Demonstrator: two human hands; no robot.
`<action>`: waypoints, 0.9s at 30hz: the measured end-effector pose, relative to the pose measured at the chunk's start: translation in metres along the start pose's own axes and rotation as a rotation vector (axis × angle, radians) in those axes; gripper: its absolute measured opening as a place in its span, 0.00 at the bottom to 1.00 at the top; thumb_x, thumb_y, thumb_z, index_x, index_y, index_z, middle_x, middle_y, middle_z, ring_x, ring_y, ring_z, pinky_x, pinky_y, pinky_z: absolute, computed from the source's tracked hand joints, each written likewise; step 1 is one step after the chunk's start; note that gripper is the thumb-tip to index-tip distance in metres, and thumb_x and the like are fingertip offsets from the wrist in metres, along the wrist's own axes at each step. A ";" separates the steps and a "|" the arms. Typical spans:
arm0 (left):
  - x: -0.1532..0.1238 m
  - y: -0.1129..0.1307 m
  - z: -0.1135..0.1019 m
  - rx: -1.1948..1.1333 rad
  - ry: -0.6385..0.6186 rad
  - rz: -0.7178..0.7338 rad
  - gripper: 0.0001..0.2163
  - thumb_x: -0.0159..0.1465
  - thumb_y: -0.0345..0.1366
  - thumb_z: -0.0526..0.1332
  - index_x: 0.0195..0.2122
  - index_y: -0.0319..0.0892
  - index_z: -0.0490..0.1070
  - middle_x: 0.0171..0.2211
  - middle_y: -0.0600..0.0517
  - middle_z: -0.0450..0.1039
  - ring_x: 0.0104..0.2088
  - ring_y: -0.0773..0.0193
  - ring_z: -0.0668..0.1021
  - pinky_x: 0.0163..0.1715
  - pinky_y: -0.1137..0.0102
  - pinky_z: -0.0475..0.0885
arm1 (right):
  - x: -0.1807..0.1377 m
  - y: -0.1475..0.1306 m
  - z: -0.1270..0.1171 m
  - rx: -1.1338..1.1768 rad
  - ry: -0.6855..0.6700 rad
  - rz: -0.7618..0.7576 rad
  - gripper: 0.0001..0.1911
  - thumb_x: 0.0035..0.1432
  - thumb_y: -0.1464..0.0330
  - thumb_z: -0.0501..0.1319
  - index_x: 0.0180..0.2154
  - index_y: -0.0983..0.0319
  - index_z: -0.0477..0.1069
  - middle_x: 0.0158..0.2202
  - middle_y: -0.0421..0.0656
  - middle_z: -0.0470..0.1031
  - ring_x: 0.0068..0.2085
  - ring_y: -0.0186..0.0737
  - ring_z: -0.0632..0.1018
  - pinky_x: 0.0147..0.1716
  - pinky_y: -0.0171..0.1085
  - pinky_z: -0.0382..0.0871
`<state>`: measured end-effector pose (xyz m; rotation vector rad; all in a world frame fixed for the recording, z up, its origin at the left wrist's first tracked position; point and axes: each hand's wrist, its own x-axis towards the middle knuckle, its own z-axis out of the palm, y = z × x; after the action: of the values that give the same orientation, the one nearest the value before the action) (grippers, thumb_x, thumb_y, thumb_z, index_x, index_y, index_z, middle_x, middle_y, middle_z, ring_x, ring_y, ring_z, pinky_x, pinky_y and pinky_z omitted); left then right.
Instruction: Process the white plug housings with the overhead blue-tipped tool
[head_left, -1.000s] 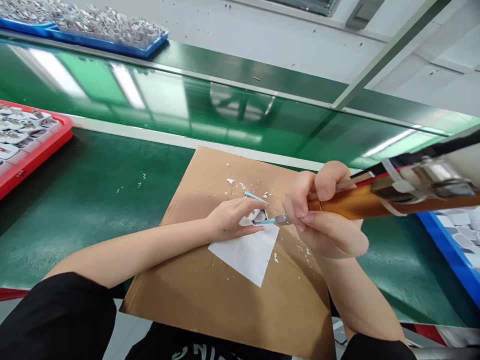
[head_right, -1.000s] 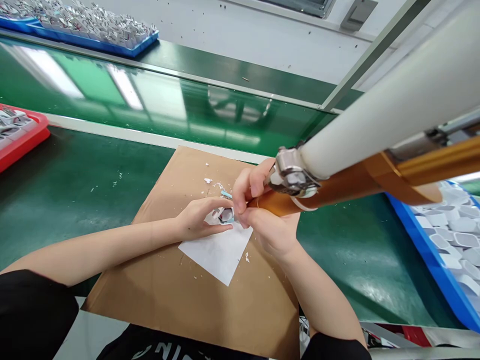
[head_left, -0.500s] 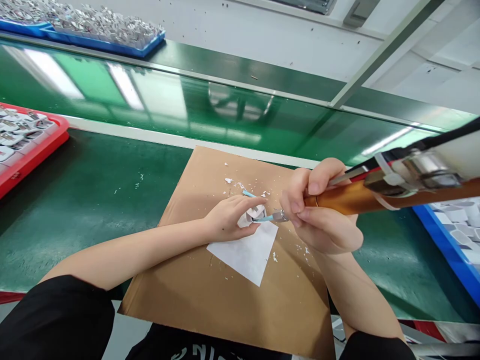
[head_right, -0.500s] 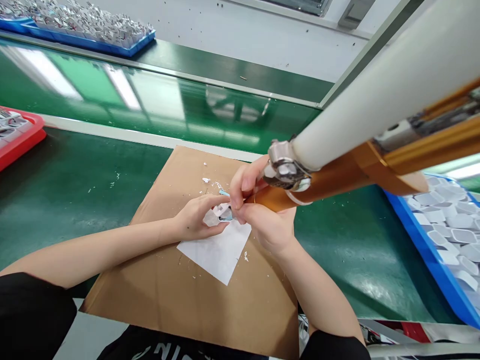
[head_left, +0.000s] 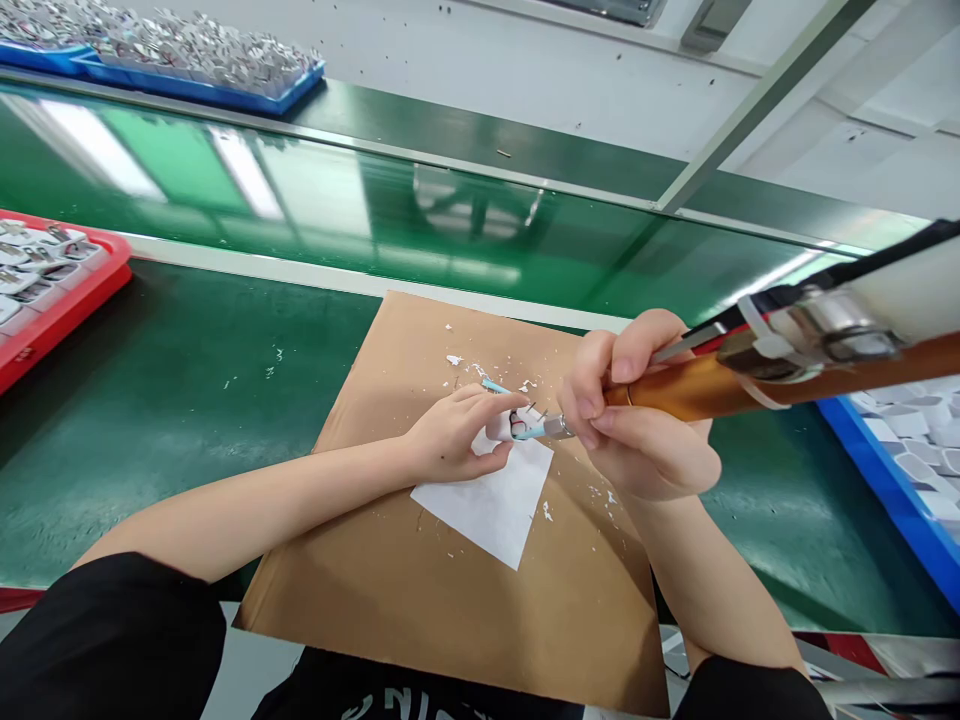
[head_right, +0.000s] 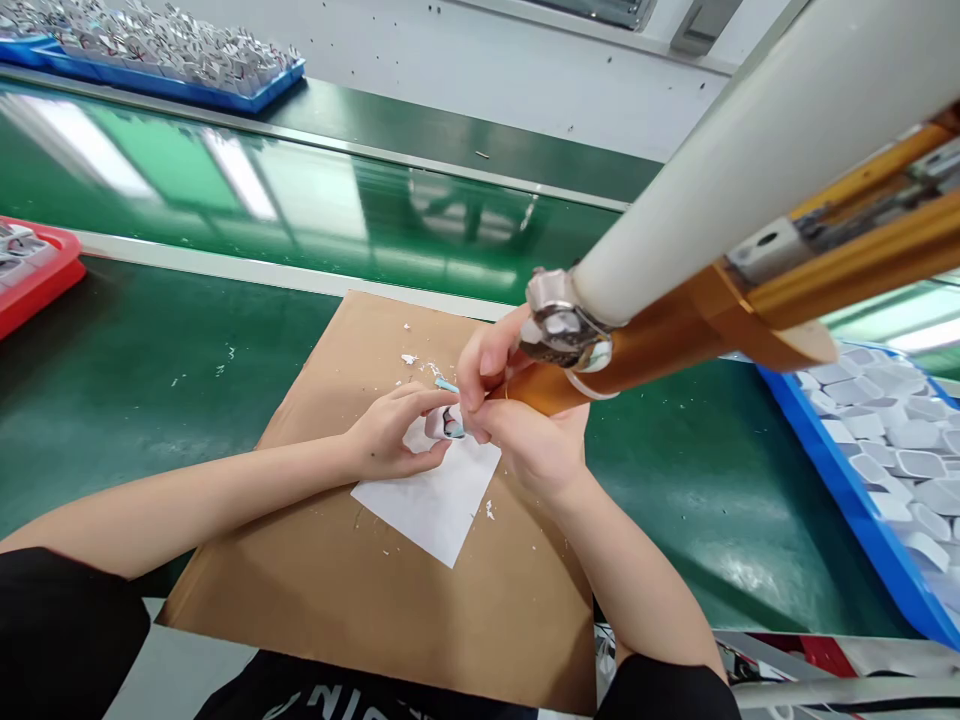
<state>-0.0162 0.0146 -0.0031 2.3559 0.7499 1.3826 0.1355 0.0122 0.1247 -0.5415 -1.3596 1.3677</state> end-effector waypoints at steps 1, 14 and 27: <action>0.000 0.000 0.000 0.000 -0.008 -0.014 0.20 0.59 0.30 0.59 0.53 0.43 0.60 0.30 0.56 0.73 0.29 0.68 0.73 0.36 0.70 0.71 | 0.000 0.000 0.000 -0.002 0.004 0.005 0.14 0.39 0.82 0.55 0.28 0.59 0.61 0.21 0.35 0.65 0.16 0.27 0.62 0.13 0.30 0.52; -0.003 -0.002 -0.001 0.026 -0.046 -0.063 0.17 0.58 0.31 0.58 0.49 0.43 0.62 0.29 0.55 0.72 0.30 0.65 0.74 0.36 0.68 0.71 | 0.000 0.000 -0.001 0.004 0.049 0.024 0.13 0.38 0.81 0.56 0.27 0.59 0.63 0.19 0.35 0.64 0.15 0.27 0.61 0.11 0.31 0.50; 0.002 0.000 -0.004 -0.010 0.025 0.002 0.15 0.61 0.33 0.61 0.49 0.42 0.64 0.30 0.55 0.76 0.29 0.67 0.75 0.35 0.71 0.72 | 0.000 0.001 -0.002 0.022 0.035 0.006 0.14 0.35 0.83 0.55 0.24 0.59 0.60 0.19 0.35 0.66 0.15 0.27 0.61 0.11 0.30 0.52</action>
<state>-0.0192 0.0158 -0.0001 2.3366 0.7449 1.4157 0.1372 0.0131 0.1236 -0.5524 -1.3143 1.3705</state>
